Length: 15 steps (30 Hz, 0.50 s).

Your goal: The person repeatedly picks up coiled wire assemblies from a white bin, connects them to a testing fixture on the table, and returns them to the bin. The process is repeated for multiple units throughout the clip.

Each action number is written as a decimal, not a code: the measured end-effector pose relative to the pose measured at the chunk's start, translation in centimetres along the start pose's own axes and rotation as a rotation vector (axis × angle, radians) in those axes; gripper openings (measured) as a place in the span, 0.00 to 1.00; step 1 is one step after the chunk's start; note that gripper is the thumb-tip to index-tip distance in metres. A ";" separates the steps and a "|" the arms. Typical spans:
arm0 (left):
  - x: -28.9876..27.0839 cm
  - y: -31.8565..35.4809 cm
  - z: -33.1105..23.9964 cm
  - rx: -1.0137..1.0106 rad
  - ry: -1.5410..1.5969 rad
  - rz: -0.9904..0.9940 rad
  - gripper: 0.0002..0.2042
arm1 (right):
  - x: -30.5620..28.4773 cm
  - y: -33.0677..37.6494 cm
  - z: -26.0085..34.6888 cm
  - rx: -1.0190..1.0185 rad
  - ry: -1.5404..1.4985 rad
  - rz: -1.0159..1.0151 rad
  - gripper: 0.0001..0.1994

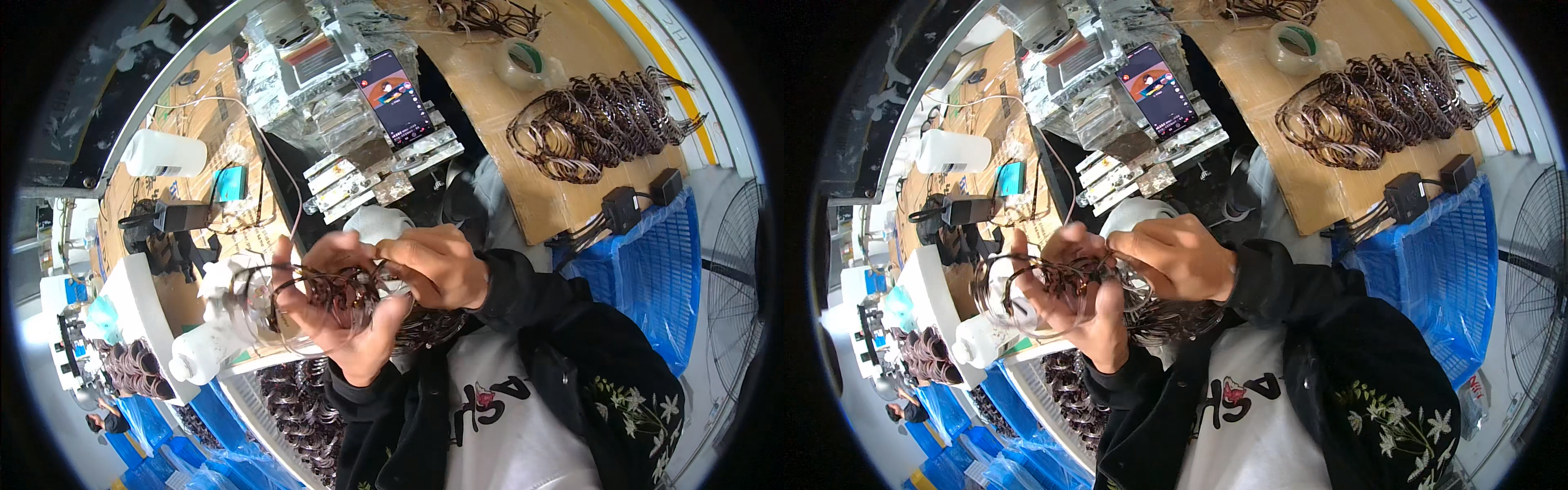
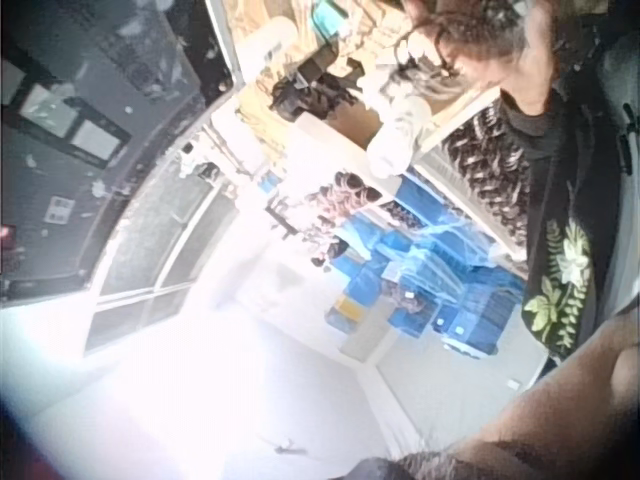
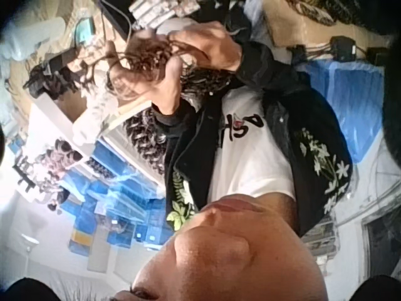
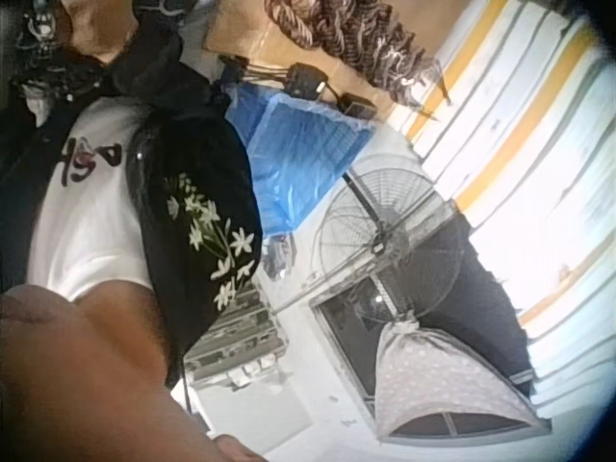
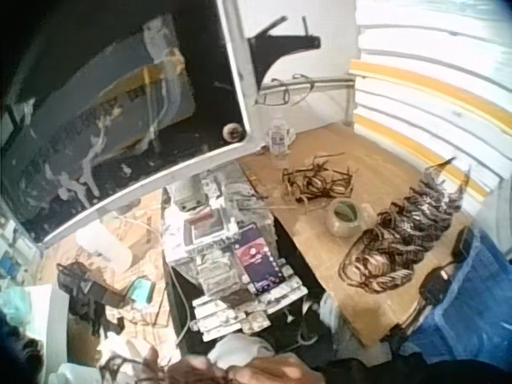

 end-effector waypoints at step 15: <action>-1.9 0.7 1.6 -0.013 0.071 -0.288 0.20 | -4.9 2.0 -3.3 0.268 0.269 0.120 0.05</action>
Point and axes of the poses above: each hand's wrist, its own y-axis away from the middle knuckle, its own x-axis out of the palm, z = x × y, the point moved 4 cm from there along -y, towards the middle knuckle, and after that the axes turned 8 degrees about -y, right-handed, at the moved point
